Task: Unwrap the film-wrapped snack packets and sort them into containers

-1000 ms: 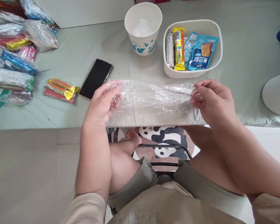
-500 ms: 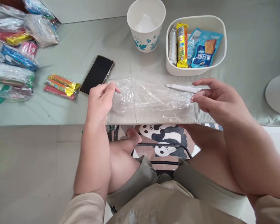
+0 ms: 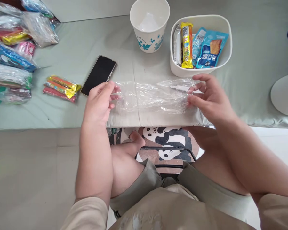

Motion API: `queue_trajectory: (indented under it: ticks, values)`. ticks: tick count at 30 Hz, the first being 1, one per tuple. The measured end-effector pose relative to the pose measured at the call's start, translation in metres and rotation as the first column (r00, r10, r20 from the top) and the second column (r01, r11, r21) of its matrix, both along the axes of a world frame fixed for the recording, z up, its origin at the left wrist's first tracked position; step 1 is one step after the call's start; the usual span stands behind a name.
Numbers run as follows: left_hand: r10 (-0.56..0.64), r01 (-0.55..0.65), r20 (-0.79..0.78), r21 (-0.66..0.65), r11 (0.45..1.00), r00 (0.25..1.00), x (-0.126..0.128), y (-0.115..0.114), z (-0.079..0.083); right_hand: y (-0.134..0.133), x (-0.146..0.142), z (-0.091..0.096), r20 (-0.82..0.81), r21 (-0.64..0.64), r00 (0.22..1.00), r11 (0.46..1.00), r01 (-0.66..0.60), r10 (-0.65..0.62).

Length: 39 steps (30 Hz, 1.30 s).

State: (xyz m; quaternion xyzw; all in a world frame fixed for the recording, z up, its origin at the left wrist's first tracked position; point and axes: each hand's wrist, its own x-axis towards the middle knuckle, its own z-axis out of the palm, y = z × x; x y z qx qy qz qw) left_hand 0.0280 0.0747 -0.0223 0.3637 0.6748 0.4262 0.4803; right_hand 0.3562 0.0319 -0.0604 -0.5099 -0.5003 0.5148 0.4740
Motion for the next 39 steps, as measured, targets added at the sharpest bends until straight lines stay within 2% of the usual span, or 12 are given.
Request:
queue_trajectory:
  ticks: [8,12,14,17,19,21,24,28,32,35,37,39]
  values:
    - [-0.015,0.058,-0.308,0.133,0.989,0.951,-0.007,0.004,-0.014,0.009,-0.005,-0.005,0.236,-0.091,0.965,0.986,0.139,-0.115]
    - [-0.045,0.133,-0.498,0.143,0.981,0.866,-0.012,0.006,-0.022,0.003,-0.009,0.006,0.499,-0.103,0.86,0.978,0.179,-0.105]
    - [-0.028,0.136,-0.586,0.141,0.981,0.809,-0.014,0.005,-0.022,-0.002,-0.009,0.012,0.675,0.016,0.725,0.985,0.17,-0.136]
    - [0.091,0.091,-0.672,0.231,0.969,0.735,-0.013,0.002,-0.02,-0.01,-0.008,0.016,0.803,0.309,0.494,0.942,0.134,-0.334]
    - [0.12,0.126,-0.682,0.299,0.946,0.721,-0.008,0.001,-0.019,-0.013,-0.008,0.016,0.772,0.481,0.437,0.874,0.074,-0.462]
    - [0.034,0.219,-0.667,0.292,0.931,0.744,-0.003,0.004,-0.019,-0.012,-0.011,0.014,0.749,0.562,0.452,0.825,-0.047,-0.485]
    - [-0.141,0.334,-0.635,0.195,0.922,0.76,0.004,0.012,-0.023,-0.001,-0.023,0.013,0.782,0.528,0.511,0.815,-0.24,-0.357]
    - [-0.262,0.396,-0.571,0.121,0.91,0.778,0.003,0.022,-0.022,0.027,-0.049,0.015,0.805,0.424,0.577,0.815,-0.395,-0.14]
    - [-0.406,0.477,-0.311,0.198,0.856,0.859,-0.002,0.015,-0.012,0.045,-0.07,0.021,0.816,0.364,0.578,0.795,-0.486,-0.02]
    - [-0.518,0.525,-0.102,0.273,0.806,0.849,-0.004,0.004,0.0,0.045,-0.077,0.031,0.831,0.311,0.555,0.788,-0.531,0.046]
    - [-0.54,0.513,-0.015,0.331,0.792,0.842,-0.004,-0.001,0.007,0.043,-0.078,0.041,0.839,0.226,0.528,0.799,-0.558,0.131]
    - [-0.5,0.445,0.036,0.406,0.798,0.865,-0.006,-0.002,0.011,0.041,-0.078,0.053,0.831,0.107,0.502,0.817,-0.567,0.24]
